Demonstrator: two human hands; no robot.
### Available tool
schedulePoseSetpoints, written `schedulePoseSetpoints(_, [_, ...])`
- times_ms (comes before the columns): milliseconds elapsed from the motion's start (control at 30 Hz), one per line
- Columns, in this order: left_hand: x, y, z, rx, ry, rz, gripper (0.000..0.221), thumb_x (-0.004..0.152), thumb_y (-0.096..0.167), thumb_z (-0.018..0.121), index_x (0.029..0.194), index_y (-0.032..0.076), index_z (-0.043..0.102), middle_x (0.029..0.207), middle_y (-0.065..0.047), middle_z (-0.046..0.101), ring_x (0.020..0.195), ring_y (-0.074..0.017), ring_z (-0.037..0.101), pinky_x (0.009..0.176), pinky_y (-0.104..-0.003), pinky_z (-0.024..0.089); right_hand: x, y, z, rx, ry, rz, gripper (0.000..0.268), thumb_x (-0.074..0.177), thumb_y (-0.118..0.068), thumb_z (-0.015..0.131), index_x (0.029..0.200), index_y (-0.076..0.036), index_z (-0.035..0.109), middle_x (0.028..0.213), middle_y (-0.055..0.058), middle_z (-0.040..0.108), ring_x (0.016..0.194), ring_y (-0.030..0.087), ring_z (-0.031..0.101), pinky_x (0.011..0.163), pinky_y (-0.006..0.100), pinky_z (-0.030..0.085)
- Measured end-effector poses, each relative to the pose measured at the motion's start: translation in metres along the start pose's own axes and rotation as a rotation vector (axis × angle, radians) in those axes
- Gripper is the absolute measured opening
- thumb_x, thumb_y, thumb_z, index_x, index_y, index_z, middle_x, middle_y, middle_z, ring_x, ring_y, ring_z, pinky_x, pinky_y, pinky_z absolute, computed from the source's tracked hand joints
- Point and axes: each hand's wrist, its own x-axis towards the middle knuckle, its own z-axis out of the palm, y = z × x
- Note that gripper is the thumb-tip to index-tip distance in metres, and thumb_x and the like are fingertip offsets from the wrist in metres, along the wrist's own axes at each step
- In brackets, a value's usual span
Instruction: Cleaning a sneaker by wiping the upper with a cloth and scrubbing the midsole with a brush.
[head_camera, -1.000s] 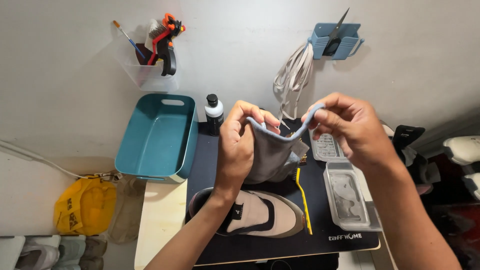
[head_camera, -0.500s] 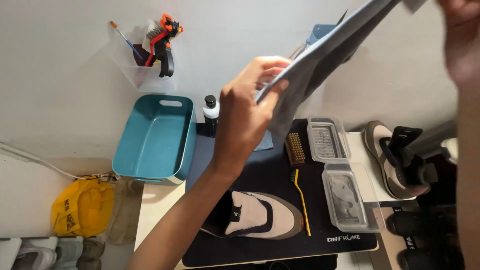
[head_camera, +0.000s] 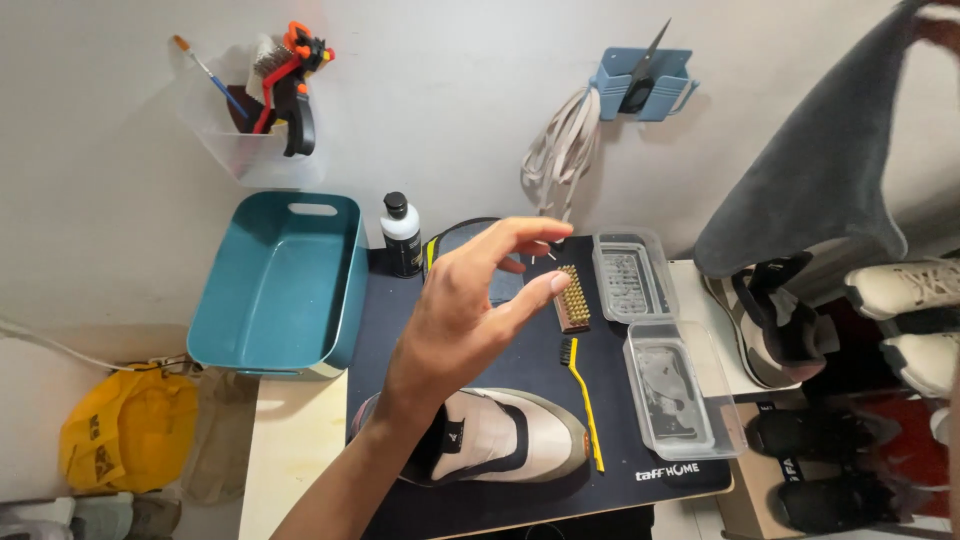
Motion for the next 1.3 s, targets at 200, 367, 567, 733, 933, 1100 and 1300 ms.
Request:
schedulePoseSetpoints(200, [-0.023, -0.003, -0.003, 0.033, -0.047, -0.091, 0.029, 0.094, 0.025, 0.067, 0.121, 0.015, 0.068, 0.117, 0.001, 0.075, 0.105, -0.0145, 0.073, 0.091, -0.028, 0.054, -0.01, -0.049, 0.076, -0.05, 0.001, 0.151, 0.013, 0.124, -0.01, 0.063, 0.134, -0.013, 0.07, 0.105, 0.001, 0.067, 0.098, 0.006, 0.065, 0.09, 0.019, 0.054])
schedulePoseSetpoints(367, [-0.035, -0.003, -0.01, 0.073, -0.052, -0.073, 0.029, 0.094, 0.023, 0.067, 0.121, 0.013, 0.067, 0.119, -0.001, 0.075, 0.106, -0.0166, 0.071, 0.093, -0.03, 0.054, -0.006, -0.066, 0.125, -0.101, 0.04, 0.121, 0.012, 0.117, 0.0, 0.065, 0.125, -0.009, 0.067, 0.096, 0.003, 0.065, 0.091, 0.011, 0.062, 0.091, 0.025, 0.061])
schedulePoseSetpoints(567, [-0.066, -0.006, -0.016, 0.126, 0.04, -0.042, 0.027, 0.095, 0.015, 0.067, 0.121, 0.009, 0.068, 0.123, -0.007, 0.075, 0.116, -0.0214, 0.07, 0.09, -0.032, 0.057, -0.001, -0.067, 0.144, -0.149, 0.049, 0.102, 0.01, 0.113, 0.0, 0.071, 0.114, -0.01, 0.07, 0.097, 0.002, 0.068, 0.092, 0.009, 0.06, 0.088, 0.022, 0.057])
schedulePoseSetpoints(733, [-0.097, -0.011, -0.022, 0.133, 0.122, -0.2, 0.025, 0.093, 0.017, 0.068, 0.117, 0.012, 0.072, 0.126, -0.005, 0.075, 0.11, -0.0173, 0.071, 0.091, -0.029, 0.057, -0.004, -0.064, 0.143, -0.269, -0.007, 0.015, 0.014, 0.116, 0.005, 0.067, 0.12, -0.007, 0.075, 0.108, 0.004, 0.072, 0.098, 0.011, 0.063, 0.09, 0.023, 0.052])
schedulePoseSetpoints(933, [-0.127, -0.026, -0.026, 0.09, 0.202, -0.267, 0.024, 0.092, 0.016, 0.067, 0.115, 0.01, 0.073, 0.126, -0.008, 0.076, 0.118, -0.0192, 0.072, 0.096, -0.029, 0.059, -0.008, -0.057, 0.153, -0.376, 0.044, -0.105, 0.015, 0.116, 0.007, 0.067, 0.121, -0.003, 0.077, 0.106, 0.007, 0.072, 0.095, 0.014, 0.063, 0.083, 0.027, 0.052])
schedulePoseSetpoints(1100, [-0.14, -0.038, -0.025, 0.09, 0.24, -0.322, 0.023, 0.091, 0.016, 0.068, 0.114, 0.011, 0.073, 0.125, -0.005, 0.077, 0.106, -0.0158, 0.073, 0.093, -0.027, 0.058, -0.011, -0.059, 0.166, -0.222, 0.229, -0.001, 0.005, 0.111, -0.001, 0.072, 0.109, -0.004, 0.068, 0.101, 0.006, 0.072, 0.091, 0.015, 0.067, 0.08, 0.027, 0.065])
schedulePoseSetpoints(1300, [-0.15, -0.04, -0.027, 0.111, 0.27, -0.279, 0.022, 0.092, 0.013, 0.067, 0.113, 0.008, 0.073, 0.121, -0.008, 0.077, 0.114, -0.0185, 0.073, 0.093, -0.028, 0.06, -0.021, -0.061, 0.172, -0.386, 0.257, -0.159, 0.01, 0.106, 0.001, 0.071, 0.116, 0.001, 0.073, 0.106, 0.011, 0.073, 0.089, 0.018, 0.066, 0.079, 0.03, 0.06])
